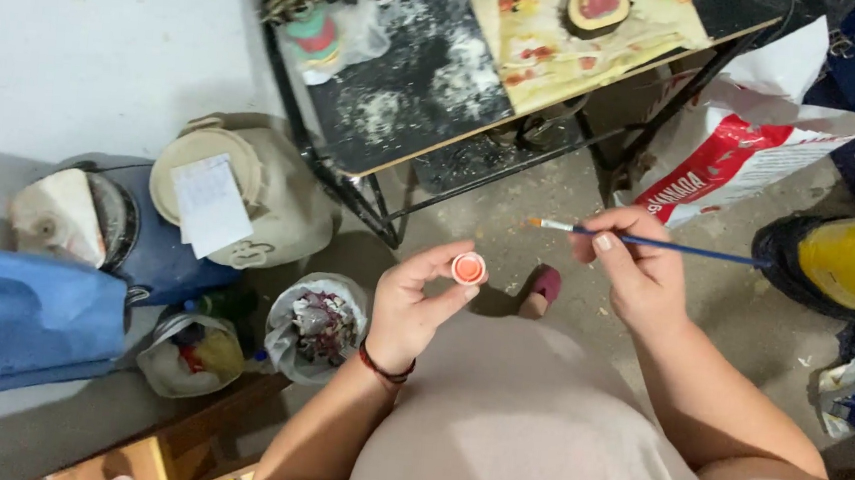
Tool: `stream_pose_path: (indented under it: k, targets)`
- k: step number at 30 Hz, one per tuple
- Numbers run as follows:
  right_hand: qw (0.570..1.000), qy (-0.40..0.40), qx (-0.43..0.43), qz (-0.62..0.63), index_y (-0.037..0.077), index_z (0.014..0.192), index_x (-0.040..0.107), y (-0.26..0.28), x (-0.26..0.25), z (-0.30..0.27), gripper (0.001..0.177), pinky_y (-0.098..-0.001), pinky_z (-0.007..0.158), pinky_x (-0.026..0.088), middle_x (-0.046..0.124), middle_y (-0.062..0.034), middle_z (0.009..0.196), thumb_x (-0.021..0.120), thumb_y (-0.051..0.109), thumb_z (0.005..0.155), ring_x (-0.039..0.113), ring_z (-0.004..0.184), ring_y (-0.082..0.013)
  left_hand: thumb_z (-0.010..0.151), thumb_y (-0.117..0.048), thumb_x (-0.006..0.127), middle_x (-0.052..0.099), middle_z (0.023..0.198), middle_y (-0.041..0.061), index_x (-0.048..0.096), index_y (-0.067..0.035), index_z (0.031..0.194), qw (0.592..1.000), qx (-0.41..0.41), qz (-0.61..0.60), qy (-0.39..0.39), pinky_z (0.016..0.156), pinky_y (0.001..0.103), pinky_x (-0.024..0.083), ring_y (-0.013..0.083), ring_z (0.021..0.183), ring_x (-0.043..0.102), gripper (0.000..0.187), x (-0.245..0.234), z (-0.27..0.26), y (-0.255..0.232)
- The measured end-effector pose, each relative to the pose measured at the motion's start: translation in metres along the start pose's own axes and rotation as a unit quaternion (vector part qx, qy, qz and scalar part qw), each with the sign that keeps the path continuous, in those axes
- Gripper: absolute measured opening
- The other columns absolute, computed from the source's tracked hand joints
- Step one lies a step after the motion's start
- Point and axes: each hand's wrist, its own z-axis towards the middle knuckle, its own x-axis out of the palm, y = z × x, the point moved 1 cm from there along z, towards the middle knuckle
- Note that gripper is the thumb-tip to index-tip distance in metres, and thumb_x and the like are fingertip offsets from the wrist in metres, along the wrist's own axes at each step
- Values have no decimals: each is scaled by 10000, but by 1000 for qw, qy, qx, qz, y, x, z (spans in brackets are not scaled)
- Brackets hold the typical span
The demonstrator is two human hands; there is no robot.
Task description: The person applies a substance to a dental mold using a brush, then uses a metal tool to scrape and shape the material on the mold. The person moves between different workstations to retrieve tools and materials.
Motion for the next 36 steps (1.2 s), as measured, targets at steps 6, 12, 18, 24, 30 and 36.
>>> stream_pose_path:
  k: [6, 12, 18, 24, 30, 36]
  targets:
    - [998, 17, -59, 5, -122, 1000, 717, 4, -95, 85, 132, -388, 703, 618, 700, -256, 870, 743, -44, 897, 713, 725, -263, 801, -56, 888, 812, 881, 60, 773, -107, 1251, 997, -70, 6, -20, 1010, 352, 549, 104, 942, 703, 468, 101, 96, 17]
    - [988, 116, -101, -6, -73, 1023, 675, 4, -156, 143, 274, -386, 751, 601, 714, -234, 956, 561, 176, 1028, 729, 825, -284, 806, 2, 866, 771, 839, 55, 759, -57, 1251, 997, -68, -22, -35, 993, 354, 547, 106, 910, 650, 461, 182, 168, 45]
    - [955, 195, -183, -128, -14, 991, 715, -15, -176, 197, 160, -459, 724, 591, 733, -203, 961, 621, 114, 971, 718, 801, -361, 797, 16, 878, 725, 797, 53, 781, -54, 1216, 999, -29, 0, -32, 936, 344, 560, 121, 881, 661, 436, 217, 219, 65]
    - [952, 218, -146, -161, -1, 1024, 703, -28, -173, 245, 151, -500, 654, 566, 708, -204, 916, 597, 101, 987, 668, 734, -426, 818, -18, 874, 745, 806, 43, 767, -52, 1218, 998, -19, 58, -13, 905, 328, 569, 152, 857, 697, 415, 216, 276, 66]
    - [950, 211, -104, -205, -14, 1035, 704, -53, -150, 294, 106, -497, 613, 562, 700, -200, 860, 649, 56, 977, 661, 694, -425, 830, -56, 869, 768, 846, 75, 752, -54, 1229, 998, -30, 52, 25, 861, 332, 576, 160, 836, 688, 416, 186, 326, 134]
    - [948, 226, -41, -219, 10, 1013, 728, -102, -126, 346, 105, -483, 654, 547, 706, -198, 783, 682, 103, 993, 688, 710, -435, 836, -107, 861, 776, 862, 63, 766, -133, 1202, 995, -36, 82, 51, 851, 350, 586, 205, 886, 729, 380, 156, 364, 179]
